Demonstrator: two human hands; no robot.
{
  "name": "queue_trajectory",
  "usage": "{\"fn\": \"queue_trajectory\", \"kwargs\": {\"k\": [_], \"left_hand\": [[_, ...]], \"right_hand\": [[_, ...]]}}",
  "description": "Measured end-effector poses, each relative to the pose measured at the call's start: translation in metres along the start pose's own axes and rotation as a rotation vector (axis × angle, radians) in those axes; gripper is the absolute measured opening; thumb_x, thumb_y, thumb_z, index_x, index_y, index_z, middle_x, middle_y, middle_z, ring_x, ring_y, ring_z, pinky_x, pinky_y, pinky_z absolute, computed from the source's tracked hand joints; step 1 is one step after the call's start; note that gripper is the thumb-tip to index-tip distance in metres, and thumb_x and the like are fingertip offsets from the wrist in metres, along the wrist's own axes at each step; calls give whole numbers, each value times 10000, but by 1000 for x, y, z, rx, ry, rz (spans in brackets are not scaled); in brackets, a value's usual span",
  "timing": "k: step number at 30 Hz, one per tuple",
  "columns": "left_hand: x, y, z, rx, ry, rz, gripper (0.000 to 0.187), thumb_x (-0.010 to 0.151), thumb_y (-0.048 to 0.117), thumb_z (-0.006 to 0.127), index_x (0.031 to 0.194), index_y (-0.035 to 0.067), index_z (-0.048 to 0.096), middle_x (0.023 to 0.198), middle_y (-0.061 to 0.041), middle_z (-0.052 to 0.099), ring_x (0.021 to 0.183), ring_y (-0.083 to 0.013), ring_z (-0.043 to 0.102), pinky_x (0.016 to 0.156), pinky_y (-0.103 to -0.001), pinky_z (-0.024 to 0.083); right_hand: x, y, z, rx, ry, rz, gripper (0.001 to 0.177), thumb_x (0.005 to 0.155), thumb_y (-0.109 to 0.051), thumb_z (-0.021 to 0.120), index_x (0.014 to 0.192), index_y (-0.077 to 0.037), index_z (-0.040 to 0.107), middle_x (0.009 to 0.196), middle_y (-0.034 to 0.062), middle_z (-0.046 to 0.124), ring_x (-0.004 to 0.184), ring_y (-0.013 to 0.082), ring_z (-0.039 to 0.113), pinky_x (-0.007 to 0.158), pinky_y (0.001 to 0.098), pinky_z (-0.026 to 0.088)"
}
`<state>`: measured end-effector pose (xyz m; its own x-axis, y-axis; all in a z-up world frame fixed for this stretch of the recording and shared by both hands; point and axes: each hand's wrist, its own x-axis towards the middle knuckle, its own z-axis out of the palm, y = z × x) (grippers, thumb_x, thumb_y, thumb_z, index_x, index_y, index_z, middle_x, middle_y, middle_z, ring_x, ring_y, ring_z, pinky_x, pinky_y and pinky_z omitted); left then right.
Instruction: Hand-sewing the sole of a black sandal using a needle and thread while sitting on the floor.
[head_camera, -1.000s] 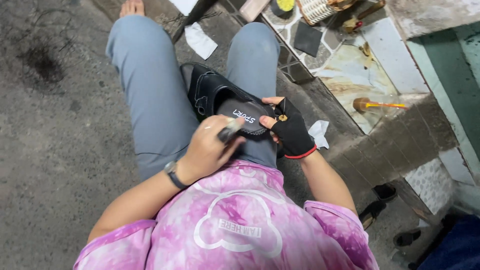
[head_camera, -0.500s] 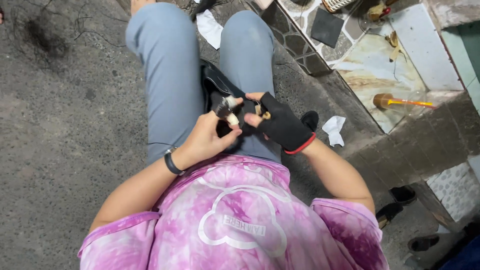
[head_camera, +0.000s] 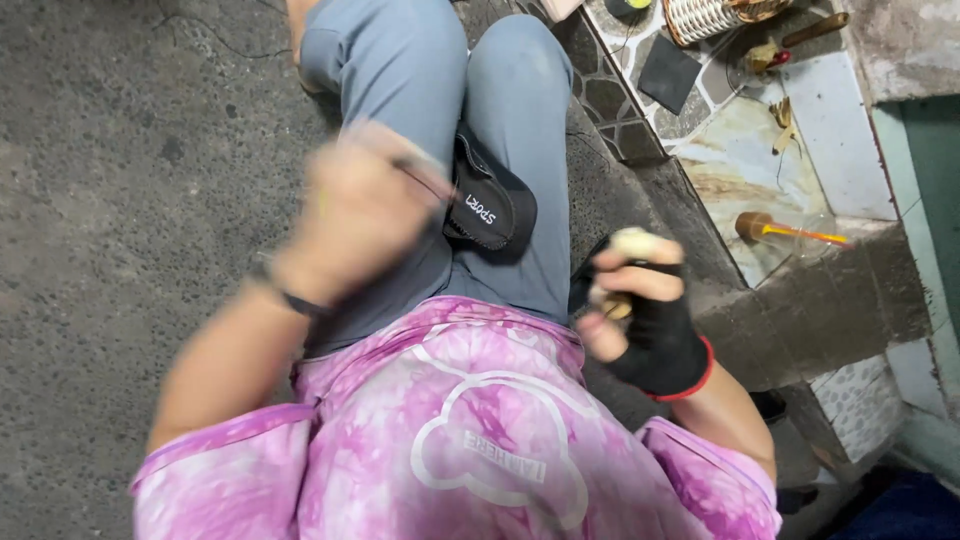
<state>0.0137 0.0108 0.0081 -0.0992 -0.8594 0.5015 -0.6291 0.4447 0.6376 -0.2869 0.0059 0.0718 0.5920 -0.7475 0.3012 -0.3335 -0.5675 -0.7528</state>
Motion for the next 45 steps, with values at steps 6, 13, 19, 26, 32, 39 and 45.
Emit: {"fn": "queue_trajectory", "kwargs": {"k": [6, 13, 19, 26, 32, 39, 45], "left_hand": [[-172, -177, -102, 1027, -17, -657, 470, 1089, 333, 963, 1178, 1, 643, 738, -51, 678, 436, -177, 577, 321, -275, 492], [-17, 22, -18, 50, 1, -103, 118, 666, 28, 743, 750, 24, 659, 888, -107, 626, 757, -283, 549, 717, -413, 428], [-26, 2, 79, -263, -28, 139, 311, 917, 264, 638, 781, 16, 510, 1010, -135, 569, 988, -326, 593, 776, -359, 499], [-12, -2, 71, -443, -75, 150, 360, 866, 227, 704, 703, -15, 492, 937, -161, 576, 888, -348, 602, 720, -371, 509], [-17, 4, 77, -154, 38, 222, 378, 865, 371, 661, 732, 64, 486, 901, -97, 476, 843, -321, 519, 680, -397, 427], [-29, 18, 51, -762, -58, -74, 342, 884, 214, 691, 710, -6, 496, 938, -178, 552, 878, -413, 583, 703, -434, 479], [-41, 8, 79, -1182, -74, -552, 80, 910, 9, 599, 970, -16, 646, 827, -139, 603, 590, -162, 632, 478, -233, 526]], "right_hand": [[3, 3, 12, -690, -405, -85, 426, 832, -124, 710, 1247, -104, 613, 988, 58, 617, 738, 216, 584, 619, 326, 448], [12, 18, 23, -969, -450, -84, 507, 807, -136, 636, 1307, -220, 619, 963, 11, 527, 643, 171, 489, 519, 307, 390], [5, 18, 18, -1073, -594, -91, 632, 828, -297, 546, 1453, -286, 455, 935, 40, 545, 712, 211, 592, 585, 301, 506], [2, 23, 30, -1161, -531, -100, 529, 879, -254, 479, 1406, -233, 515, 915, 42, 569, 695, 201, 620, 565, 271, 508], [11, 42, 35, -1026, -498, -186, 352, 915, -270, 515, 1235, -150, 600, 888, 33, 585, 683, 195, 629, 529, 272, 509], [10, 40, 35, -1023, -516, -158, 369, 889, -227, 522, 1243, -150, 589, 924, 33, 582, 719, 211, 629, 593, 290, 514], [2, 47, 41, -877, -412, -78, 394, 905, -231, 587, 1283, -120, 594, 944, 29, 607, 785, 218, 642, 667, 297, 522]]}}
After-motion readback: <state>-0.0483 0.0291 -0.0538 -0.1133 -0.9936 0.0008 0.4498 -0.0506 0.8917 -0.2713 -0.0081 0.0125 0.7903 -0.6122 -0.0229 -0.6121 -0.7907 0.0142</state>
